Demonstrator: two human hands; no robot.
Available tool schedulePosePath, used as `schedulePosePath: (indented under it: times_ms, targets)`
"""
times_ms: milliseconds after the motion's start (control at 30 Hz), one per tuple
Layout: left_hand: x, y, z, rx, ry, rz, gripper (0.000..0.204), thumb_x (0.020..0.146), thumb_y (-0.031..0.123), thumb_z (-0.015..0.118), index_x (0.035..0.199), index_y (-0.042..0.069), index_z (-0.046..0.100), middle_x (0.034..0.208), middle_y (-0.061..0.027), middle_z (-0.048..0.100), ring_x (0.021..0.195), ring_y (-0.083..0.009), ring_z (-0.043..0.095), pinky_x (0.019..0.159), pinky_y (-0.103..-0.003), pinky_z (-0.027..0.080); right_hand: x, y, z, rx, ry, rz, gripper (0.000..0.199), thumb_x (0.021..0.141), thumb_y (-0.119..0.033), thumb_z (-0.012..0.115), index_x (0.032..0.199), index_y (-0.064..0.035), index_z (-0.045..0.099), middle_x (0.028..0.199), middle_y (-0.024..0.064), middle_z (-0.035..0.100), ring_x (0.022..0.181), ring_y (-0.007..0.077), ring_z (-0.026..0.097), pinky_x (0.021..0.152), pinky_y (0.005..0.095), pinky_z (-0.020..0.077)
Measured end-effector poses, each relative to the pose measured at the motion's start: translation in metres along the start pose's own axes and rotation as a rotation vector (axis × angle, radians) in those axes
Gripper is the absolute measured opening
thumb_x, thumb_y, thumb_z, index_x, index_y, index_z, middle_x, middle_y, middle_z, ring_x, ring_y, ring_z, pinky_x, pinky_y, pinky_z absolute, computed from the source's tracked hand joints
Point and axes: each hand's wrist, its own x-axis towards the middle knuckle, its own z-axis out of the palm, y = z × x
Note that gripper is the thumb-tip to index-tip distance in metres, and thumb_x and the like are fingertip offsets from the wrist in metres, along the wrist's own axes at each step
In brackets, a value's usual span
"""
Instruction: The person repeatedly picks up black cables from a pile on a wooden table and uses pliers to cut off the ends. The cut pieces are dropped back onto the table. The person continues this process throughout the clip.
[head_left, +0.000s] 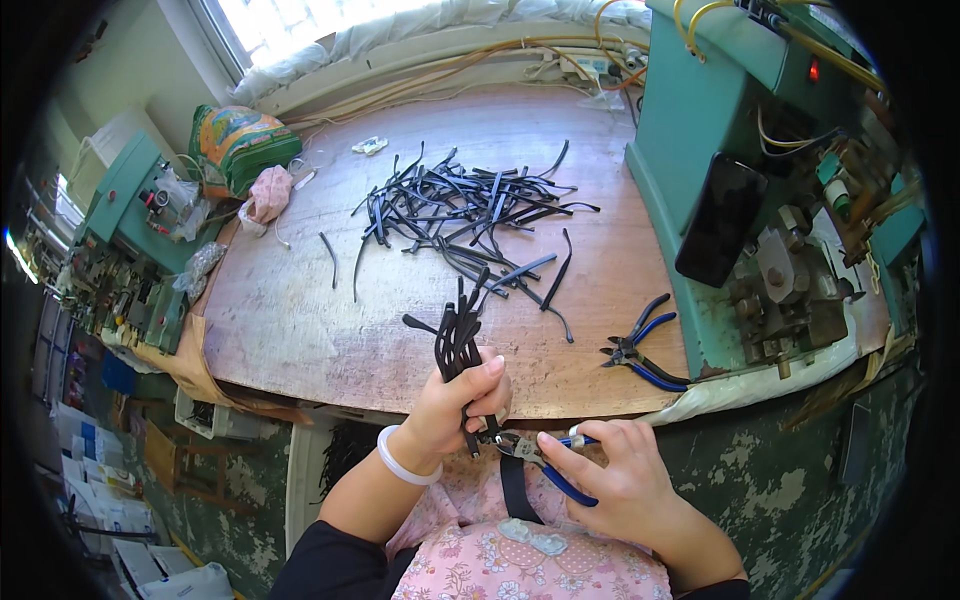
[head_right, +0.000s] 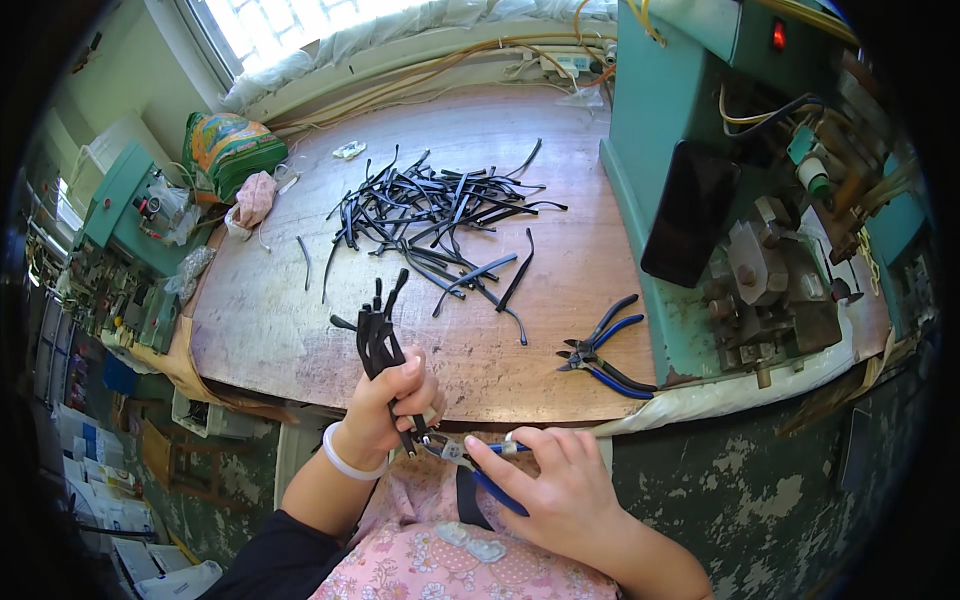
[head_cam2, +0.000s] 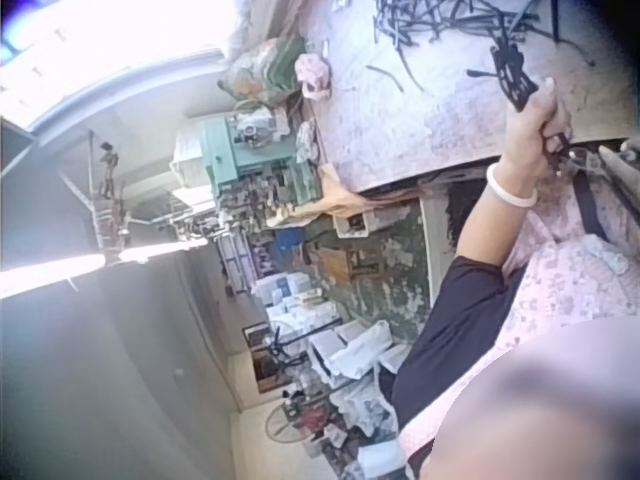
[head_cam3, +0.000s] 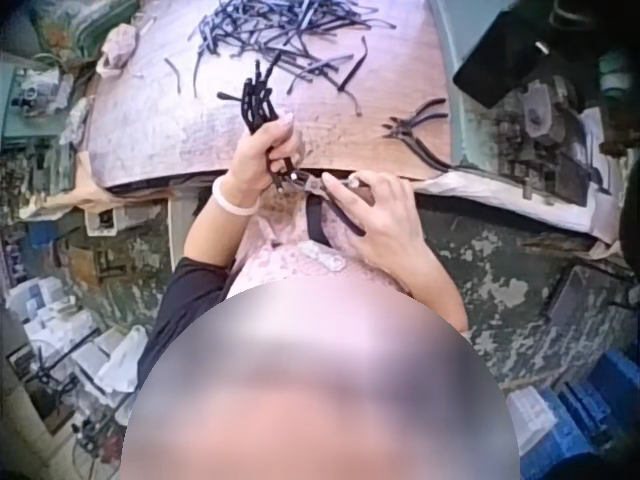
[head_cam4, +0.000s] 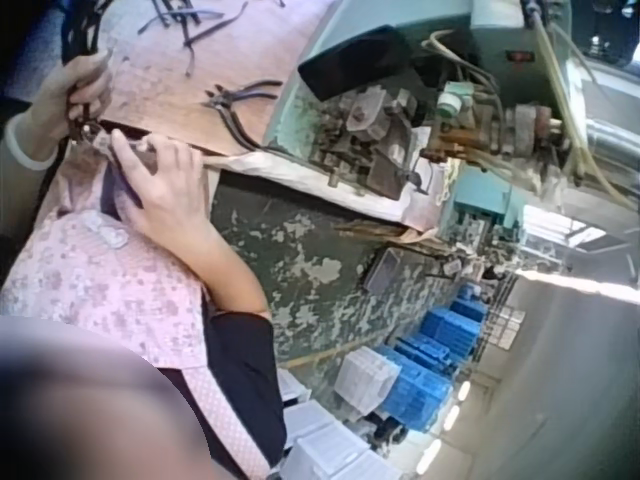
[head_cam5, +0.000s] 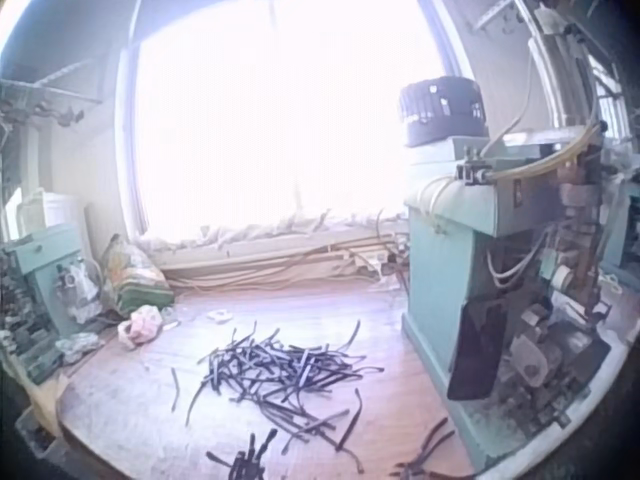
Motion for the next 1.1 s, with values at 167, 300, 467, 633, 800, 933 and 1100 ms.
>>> schedulePosePath:
  times_ms: [167,300,467,633,800,933,1100]
  targets:
    - [-0.017,-0.014,0.028,0.242,0.207,0.565,0.026,0.102,0.019,0.046,0.077,0.015,0.040,0.052,0.0040,0.038,0.043,-0.0096,0.034,0.051,-0.030,0.035,-0.005,0.005,0.002,0.143,-0.046,0.078,0.069,0.060,-0.014,0.077,0.128,-0.0169,0.065,0.110,0.0105,0.053,0.095,0.0293,0.055,0.083,0.0405,0.0459]
    - [-0.017,-0.025,0.035,0.510,0.230,0.939,0.027,0.103,0.023,0.047,0.079,0.014,0.039,0.054,0.0033,0.039,0.045,-0.0103,0.032,0.051,-0.028,0.034,0.002,0.001,-0.004,0.198,0.007,0.058,0.072,0.059,-0.013,0.078,0.130,-0.0161,0.064,0.108,0.0113,0.053,0.092,0.0293,0.056,0.080,0.0388,0.0476]
    - [-0.018,-0.031,0.037,0.593,0.277,1.041,0.027,0.103,0.028,0.049,0.082,0.014,0.039,0.056,0.0030,0.040,0.046,-0.0104,0.032,0.053,-0.027,0.034,0.003,-0.004,-0.001,0.200,0.034,0.085,0.067,0.068,-0.019,0.078,0.133,-0.0227,0.062,0.103,0.0110,0.052,0.086,0.0275,0.056,0.075,0.0387,0.0484]
    - [-0.015,-0.011,0.041,0.186,0.312,0.507,0.025,0.100,0.020,0.050,0.079,0.013,0.039,0.061,0.0011,0.041,0.051,-0.0108,0.036,0.054,-0.027,0.034,-0.007,0.003,0.003,0.120,0.039,0.085,0.068,0.068,-0.019,0.079,0.134,-0.0200,0.061,0.098,0.0104,0.052,0.081,0.0271,0.057,0.073,0.0382,0.0498]
    - [0.045,0.000,0.015,0.291,0.382,0.309,0.018,0.096,0.020,0.063,0.099,0.004,0.057,0.085,-0.0069,0.061,0.079,-0.0163,0.065,0.067,-0.027,0.054,-0.011,0.011,0.012,0.228,0.117,0.171,0.069,0.069,-0.019,0.078,0.135,-0.0186,0.060,0.099,0.0118,0.054,0.082,0.0286,0.059,0.073,0.0386,0.0504]
    - [0.118,-0.002,-0.022,1.659,0.343,0.434,0.024,0.088,0.020,0.067,0.104,0.003,0.059,0.078,-0.0162,0.069,0.070,-0.0291,0.070,0.059,-0.039,0.052,-0.010,0.007,0.009,0.258,0.070,0.181,0.069,0.070,-0.021,0.078,0.136,-0.0181,0.059,0.104,0.0137,0.055,0.087,0.0301,0.060,0.077,0.0390,0.0501]
    - [0.158,-0.014,-0.053,2.109,0.274,0.210,0.018,0.085,0.021,0.068,0.100,0.012,0.065,0.072,-0.0145,0.069,0.069,-0.0329,0.070,0.060,-0.043,0.053,-0.012,0.009,0.007,0.278,0.022,0.174,0.070,0.070,-0.022,0.078,0.137,-0.0162,0.057,0.108,0.0150,0.054,0.093,0.0317,0.058,0.082,0.0398,0.0490]
